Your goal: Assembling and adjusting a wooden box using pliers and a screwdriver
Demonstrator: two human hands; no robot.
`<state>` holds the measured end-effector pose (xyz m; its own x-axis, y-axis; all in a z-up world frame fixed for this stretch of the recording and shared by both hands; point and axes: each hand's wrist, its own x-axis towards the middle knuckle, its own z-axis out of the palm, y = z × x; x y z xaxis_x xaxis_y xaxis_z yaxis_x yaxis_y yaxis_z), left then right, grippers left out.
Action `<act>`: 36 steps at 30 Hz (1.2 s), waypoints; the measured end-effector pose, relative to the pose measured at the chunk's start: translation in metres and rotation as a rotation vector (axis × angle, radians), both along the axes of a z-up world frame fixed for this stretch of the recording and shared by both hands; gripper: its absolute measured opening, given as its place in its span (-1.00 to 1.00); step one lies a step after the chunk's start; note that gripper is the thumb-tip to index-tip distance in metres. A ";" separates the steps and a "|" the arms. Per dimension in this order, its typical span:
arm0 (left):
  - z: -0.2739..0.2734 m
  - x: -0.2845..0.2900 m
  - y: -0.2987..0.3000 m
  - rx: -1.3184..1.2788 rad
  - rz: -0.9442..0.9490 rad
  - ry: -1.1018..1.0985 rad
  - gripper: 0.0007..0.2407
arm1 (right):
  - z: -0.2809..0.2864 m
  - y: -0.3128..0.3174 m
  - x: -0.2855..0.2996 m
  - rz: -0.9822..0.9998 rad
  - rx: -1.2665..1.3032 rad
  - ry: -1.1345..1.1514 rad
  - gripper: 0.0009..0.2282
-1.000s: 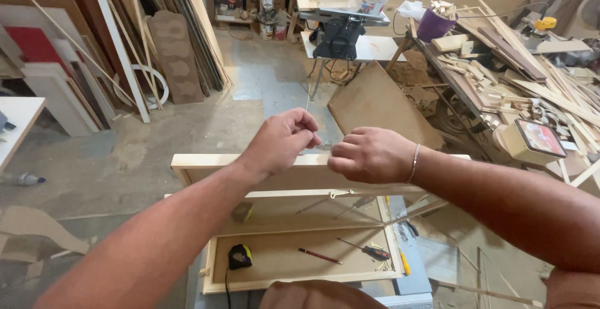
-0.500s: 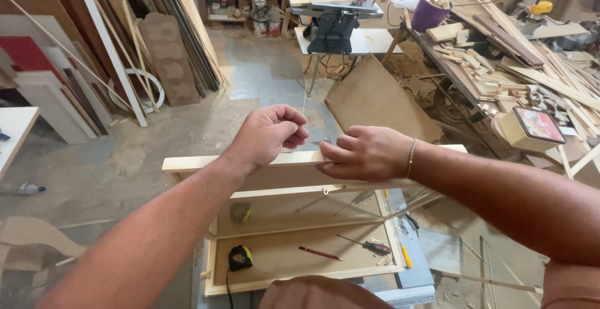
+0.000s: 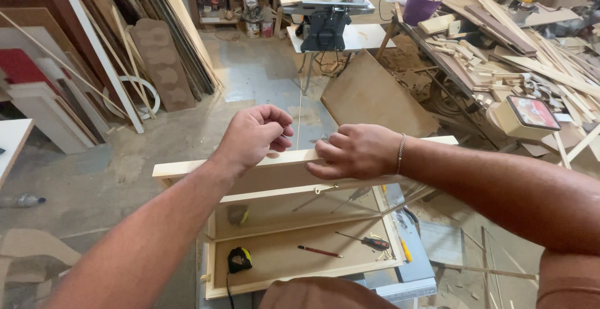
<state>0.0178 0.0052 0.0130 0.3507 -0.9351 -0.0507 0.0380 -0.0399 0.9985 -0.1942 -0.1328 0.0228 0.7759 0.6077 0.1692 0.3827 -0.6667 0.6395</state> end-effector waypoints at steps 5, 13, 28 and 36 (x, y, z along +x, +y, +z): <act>-0.008 -0.002 -0.005 0.022 -0.014 -0.038 -0.81 | -0.011 -0.012 0.002 -0.078 0.304 0.056 -0.87; -0.003 -0.014 0.003 0.066 -0.100 -0.402 -0.79 | -0.013 0.006 0.011 -0.304 0.742 0.108 -0.77; -0.015 0.004 -0.011 0.001 -0.139 -0.159 -0.72 | -0.017 0.028 0.044 -0.286 0.848 -0.319 -0.92; -0.011 0.001 -0.010 -0.021 -0.144 -0.019 -0.65 | -0.034 0.010 0.053 -0.143 0.433 -0.476 -0.88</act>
<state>0.0189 -0.0051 0.0024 0.2135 -0.9766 -0.0251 0.0148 -0.0225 0.9996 -0.1412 -0.1232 -0.0116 0.6240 0.3040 0.7199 0.0125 -0.9250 0.3797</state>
